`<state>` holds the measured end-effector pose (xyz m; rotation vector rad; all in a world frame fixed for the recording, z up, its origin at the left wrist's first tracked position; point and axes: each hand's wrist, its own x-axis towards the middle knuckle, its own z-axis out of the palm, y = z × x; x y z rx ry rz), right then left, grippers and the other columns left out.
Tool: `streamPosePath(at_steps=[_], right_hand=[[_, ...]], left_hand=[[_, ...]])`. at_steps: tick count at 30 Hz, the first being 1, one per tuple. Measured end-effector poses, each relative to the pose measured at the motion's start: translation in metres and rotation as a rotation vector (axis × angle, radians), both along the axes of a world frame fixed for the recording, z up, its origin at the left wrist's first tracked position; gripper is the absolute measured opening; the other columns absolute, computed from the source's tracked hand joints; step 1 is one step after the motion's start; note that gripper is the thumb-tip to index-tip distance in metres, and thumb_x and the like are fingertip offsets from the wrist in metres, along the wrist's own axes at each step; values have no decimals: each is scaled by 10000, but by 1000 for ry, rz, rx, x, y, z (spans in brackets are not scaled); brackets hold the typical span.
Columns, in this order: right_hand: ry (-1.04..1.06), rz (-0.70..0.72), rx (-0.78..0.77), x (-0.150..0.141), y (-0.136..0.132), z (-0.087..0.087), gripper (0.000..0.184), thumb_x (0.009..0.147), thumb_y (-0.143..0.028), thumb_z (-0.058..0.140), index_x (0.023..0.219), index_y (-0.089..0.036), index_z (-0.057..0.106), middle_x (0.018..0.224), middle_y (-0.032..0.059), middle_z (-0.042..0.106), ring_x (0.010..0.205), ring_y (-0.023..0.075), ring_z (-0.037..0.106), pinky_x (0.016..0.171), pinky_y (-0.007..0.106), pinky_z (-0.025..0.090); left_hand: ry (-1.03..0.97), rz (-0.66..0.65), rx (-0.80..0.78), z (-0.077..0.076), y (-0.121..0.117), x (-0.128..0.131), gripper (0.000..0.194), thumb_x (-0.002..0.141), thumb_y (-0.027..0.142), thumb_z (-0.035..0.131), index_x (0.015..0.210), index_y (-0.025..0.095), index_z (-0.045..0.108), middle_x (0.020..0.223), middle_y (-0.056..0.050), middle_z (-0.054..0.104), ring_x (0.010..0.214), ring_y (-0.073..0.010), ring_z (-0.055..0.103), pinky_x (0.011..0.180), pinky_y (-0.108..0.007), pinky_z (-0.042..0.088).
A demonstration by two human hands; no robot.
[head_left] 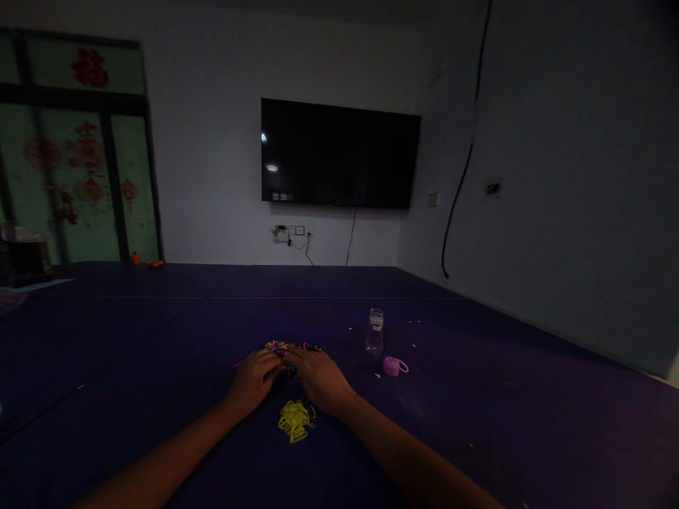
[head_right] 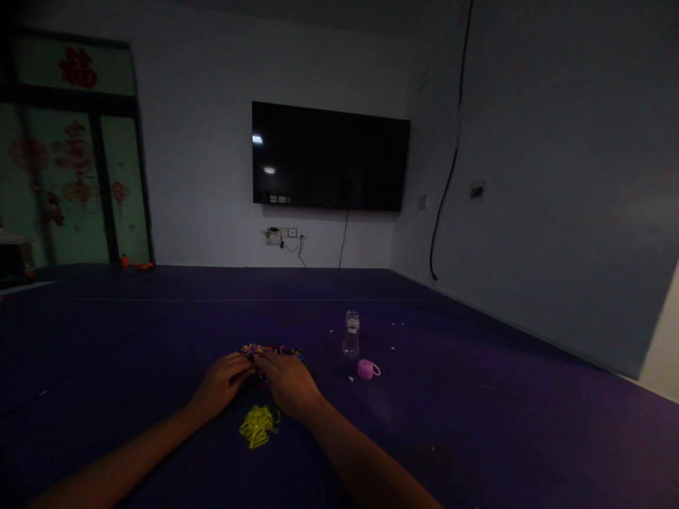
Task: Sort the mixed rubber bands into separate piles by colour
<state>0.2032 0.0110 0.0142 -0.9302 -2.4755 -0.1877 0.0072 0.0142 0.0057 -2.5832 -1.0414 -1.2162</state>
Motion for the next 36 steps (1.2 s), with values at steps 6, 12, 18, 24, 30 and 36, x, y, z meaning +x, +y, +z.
streamPosePath(at_steps=[6,12,18,24,30,36], right_hand=[[-11,19,86,-1,1,-4,327,897,-184,396,1175,-204,565,1154,71,624,1032,185,565,909,316,395],[-3,-13,91,1,-2,-2,267,902,-300,447,1099,-209,603,1030,70,669,935,184,602,839,295,418],[-17,-38,91,2,-4,-1,282,881,-364,490,1080,-202,606,977,75,676,882,189,616,781,283,426],[-111,-84,111,0,-4,-3,271,907,-211,386,847,-180,649,834,65,683,772,160,614,692,239,410],[-85,-367,-36,2,0,4,256,870,-178,416,831,-177,669,843,82,690,778,188,627,661,250,423],[134,-535,-133,10,9,2,340,840,-114,390,965,-222,687,932,74,697,902,197,621,741,261,449]], left_hand=[[82,-86,-3,3,-7,3,245,934,239,424,832,188,641,842,-57,671,822,-202,598,757,-336,467],[94,-79,19,4,-10,4,285,940,256,390,800,183,627,802,-63,652,798,-203,584,750,-338,457],[102,-83,32,4,-11,5,267,927,241,412,790,185,634,790,-62,652,783,-198,583,742,-339,462],[88,-112,71,4,-14,6,249,926,241,417,822,182,635,766,-64,650,758,-195,588,726,-342,474],[11,-139,107,4,-20,7,202,896,220,435,797,179,606,741,-61,625,737,-196,573,721,-349,467],[106,-253,66,11,-34,16,279,882,208,358,661,187,527,643,-50,547,631,-184,506,609,-321,419]])
